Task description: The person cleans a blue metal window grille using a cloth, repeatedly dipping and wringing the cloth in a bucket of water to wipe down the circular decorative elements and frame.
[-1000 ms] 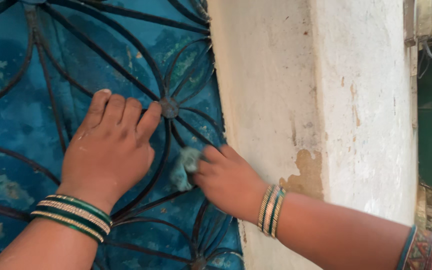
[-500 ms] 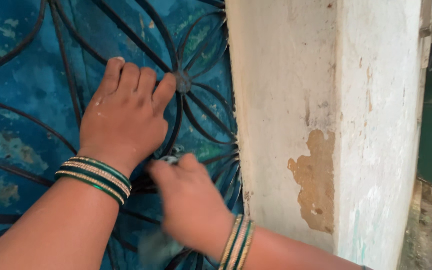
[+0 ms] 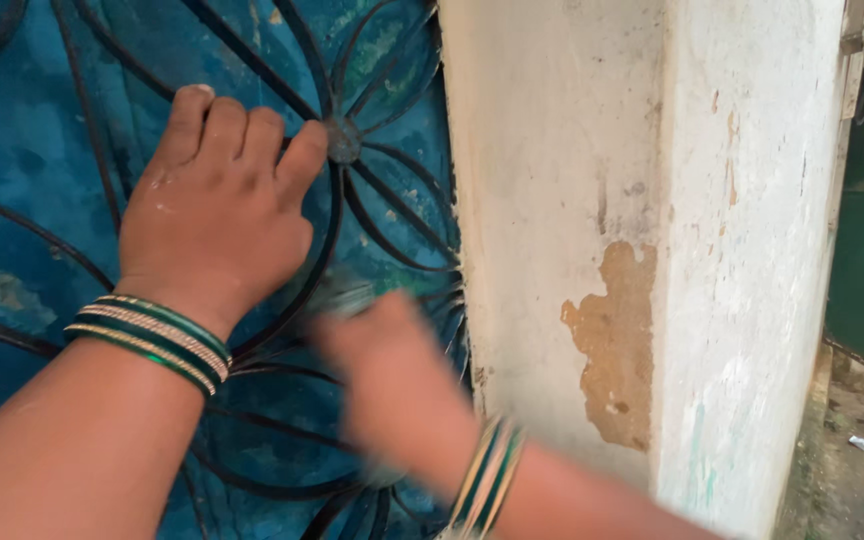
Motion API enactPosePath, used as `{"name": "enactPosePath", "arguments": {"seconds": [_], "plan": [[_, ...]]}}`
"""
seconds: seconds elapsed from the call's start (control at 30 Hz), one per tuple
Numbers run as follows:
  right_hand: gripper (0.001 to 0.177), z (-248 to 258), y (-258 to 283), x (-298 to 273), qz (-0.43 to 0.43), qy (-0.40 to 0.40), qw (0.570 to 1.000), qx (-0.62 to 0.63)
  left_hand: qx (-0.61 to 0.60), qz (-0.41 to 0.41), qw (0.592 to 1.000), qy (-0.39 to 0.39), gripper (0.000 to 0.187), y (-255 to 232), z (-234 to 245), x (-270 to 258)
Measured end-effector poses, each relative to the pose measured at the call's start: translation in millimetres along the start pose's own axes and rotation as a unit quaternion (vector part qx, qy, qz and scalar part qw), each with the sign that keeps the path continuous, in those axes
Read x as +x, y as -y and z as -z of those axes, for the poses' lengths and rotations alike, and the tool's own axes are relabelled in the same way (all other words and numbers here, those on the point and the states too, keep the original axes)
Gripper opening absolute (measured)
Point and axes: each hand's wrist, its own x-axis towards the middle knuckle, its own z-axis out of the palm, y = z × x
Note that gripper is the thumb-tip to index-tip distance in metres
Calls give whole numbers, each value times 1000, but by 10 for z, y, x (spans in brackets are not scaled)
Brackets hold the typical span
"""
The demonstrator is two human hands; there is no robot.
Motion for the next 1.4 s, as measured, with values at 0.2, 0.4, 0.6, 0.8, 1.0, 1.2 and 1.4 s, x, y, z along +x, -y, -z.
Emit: {"name": "enactPosePath", "arguments": {"seconds": [0.2, 0.4, 0.6, 0.8, 1.0, 1.2, 1.4], "plan": [[49, 148, -150, -17, 149, -12, 989, -22, -29, -2, 999, 24, 51, 11, 45, 31], [49, 422, -730, 106, -14, 24, 991, -135, -13, 4, 999, 38, 54, 18, 17, 50], [61, 18, 40, 10, -2, -18, 999, 45, -15, 8, 999, 37, 55, -13, 35, 58], [50, 41, -207, -53, 73, -44, 996, 6, -20, -2, 999, 51, 54, 12, 51, 62], [57, 316, -827, -23, -16, -14, 991, -130, -8, 5, 999, 44, 51, 16, -1, 52], [66, -16, -127, -66, -14, -74, 996, 50, -4, 7, 999, 37, 52, -19, -4, 37], [61, 52, -107, -59, 81, -48, 995, 31, -29, 3, 999, 38, 53, 12, 7, 33]]}}
